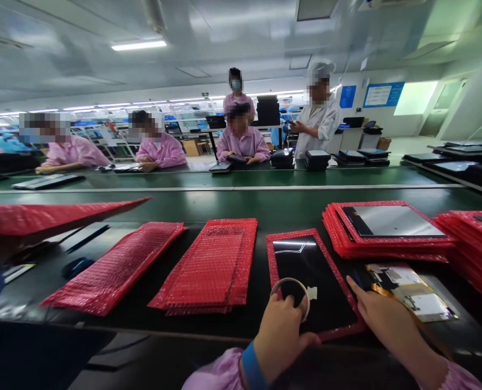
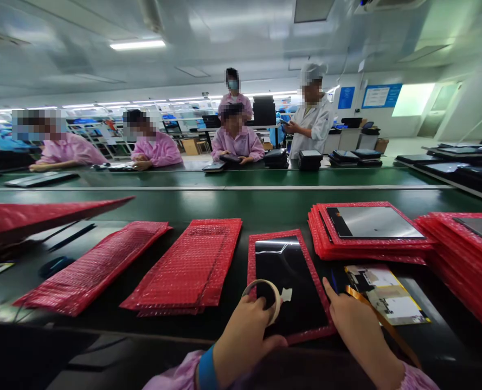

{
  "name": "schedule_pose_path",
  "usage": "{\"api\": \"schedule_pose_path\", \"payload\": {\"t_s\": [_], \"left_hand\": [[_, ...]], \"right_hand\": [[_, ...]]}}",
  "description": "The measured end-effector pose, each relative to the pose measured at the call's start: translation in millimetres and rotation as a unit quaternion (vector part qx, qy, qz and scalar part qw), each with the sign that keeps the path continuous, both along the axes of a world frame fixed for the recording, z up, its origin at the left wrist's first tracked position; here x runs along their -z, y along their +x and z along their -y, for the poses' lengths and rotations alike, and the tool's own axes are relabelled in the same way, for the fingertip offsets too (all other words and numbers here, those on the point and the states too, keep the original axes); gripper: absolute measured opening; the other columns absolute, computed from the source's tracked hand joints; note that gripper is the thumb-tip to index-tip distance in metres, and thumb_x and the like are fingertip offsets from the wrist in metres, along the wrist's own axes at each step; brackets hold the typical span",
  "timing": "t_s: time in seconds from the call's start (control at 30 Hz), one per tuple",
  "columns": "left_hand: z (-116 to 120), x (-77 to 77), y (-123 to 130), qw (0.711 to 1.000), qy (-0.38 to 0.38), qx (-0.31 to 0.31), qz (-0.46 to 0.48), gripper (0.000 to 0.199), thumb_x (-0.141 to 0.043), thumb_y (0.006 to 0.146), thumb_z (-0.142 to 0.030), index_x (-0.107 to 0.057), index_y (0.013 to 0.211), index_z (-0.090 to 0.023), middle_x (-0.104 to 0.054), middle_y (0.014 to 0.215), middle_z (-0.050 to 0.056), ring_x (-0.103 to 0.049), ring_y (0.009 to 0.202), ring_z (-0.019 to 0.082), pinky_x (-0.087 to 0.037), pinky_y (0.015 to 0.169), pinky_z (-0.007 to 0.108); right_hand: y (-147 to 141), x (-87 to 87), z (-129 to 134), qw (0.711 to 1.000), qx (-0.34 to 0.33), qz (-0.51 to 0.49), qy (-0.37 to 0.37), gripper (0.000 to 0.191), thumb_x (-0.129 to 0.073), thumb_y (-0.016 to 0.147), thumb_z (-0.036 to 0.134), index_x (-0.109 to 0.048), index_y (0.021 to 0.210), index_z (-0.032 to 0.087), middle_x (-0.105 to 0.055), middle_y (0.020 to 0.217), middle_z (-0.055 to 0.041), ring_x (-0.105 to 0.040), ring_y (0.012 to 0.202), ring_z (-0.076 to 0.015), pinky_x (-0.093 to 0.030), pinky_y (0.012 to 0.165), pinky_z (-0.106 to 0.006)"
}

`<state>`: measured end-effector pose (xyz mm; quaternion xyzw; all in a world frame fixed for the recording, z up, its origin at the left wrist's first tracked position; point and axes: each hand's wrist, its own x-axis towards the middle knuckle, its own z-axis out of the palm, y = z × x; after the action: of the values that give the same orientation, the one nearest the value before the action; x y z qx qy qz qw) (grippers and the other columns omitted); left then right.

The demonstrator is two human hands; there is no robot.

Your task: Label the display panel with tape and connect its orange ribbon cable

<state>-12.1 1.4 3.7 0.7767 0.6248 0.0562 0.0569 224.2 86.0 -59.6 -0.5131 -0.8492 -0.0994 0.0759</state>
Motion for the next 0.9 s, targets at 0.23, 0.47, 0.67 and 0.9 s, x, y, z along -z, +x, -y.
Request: {"api": "schedule_pose_path", "payload": {"t_s": [0.23, 0.47, 0.67, 0.9], "left_hand": [[18, 11.9, -4, 0.997, -0.002, -0.001, 0.071, 0.054, -0.071, 0.079, -0.048, -0.065, 0.126, -0.021, -0.075, 0.101, 0.013, -0.069, 0.099, 0.032, -0.046, 0.102, 0.052], [30, 39.3, -25, 0.982, 0.114, -0.091, 0.117, 0.034, -0.074, 0.080, -0.030, -0.072, 0.110, -0.016, -0.075, 0.090, 0.008, -0.071, 0.090, 0.030, -0.050, 0.093, 0.057], [28, 62.8, -32, 0.929, 0.352, -0.050, 0.107, 0.036, -0.052, 0.093, -0.046, -0.070, 0.111, -0.019, -0.075, 0.080, 0.002, -0.071, 0.077, 0.023, -0.047, 0.085, 0.045], [23, 64.2, -31, 0.901, 0.421, -0.068, 0.080, 0.029, -0.044, 0.099, -0.029, -0.072, 0.097, -0.022, -0.073, 0.073, -0.002, -0.069, 0.068, 0.015, -0.039, 0.085, 0.037]], "right_hand": [[-34, -38.9, 9, 0.862, -0.186, -0.468, 0.058, 0.025, -0.043, 0.101, 0.024, -0.055, 0.122, 0.019, -0.066, 0.108, -0.0071, -0.062, 0.096, -0.0223, -0.048, 0.084, -0.034], [-72, -32.9, -11, 0.799, -0.135, -0.578, -0.100, 0.041, -0.051, 0.100, 0.053, -0.052, 0.074, 0.021, -0.047, 0.060, 0.0028, -0.049, 0.052, -0.0169, -0.039, 0.050, -0.027], [-93, -9.6, -17, 0.755, -0.111, -0.586, -0.272, 0.052, -0.047, 0.094, 0.071, -0.047, 0.076, 0.022, -0.053, 0.051, 0.0024, -0.048, 0.040, -0.0157, -0.031, 0.037, -0.022], [-92, -5.1, -13, 0.793, -0.073, -0.560, -0.231, 0.057, -0.053, 0.088, 0.074, -0.041, 0.063, 0.025, -0.043, 0.042, 0.0053, -0.044, 0.038, -0.0161, -0.033, 0.044, -0.026]]}}
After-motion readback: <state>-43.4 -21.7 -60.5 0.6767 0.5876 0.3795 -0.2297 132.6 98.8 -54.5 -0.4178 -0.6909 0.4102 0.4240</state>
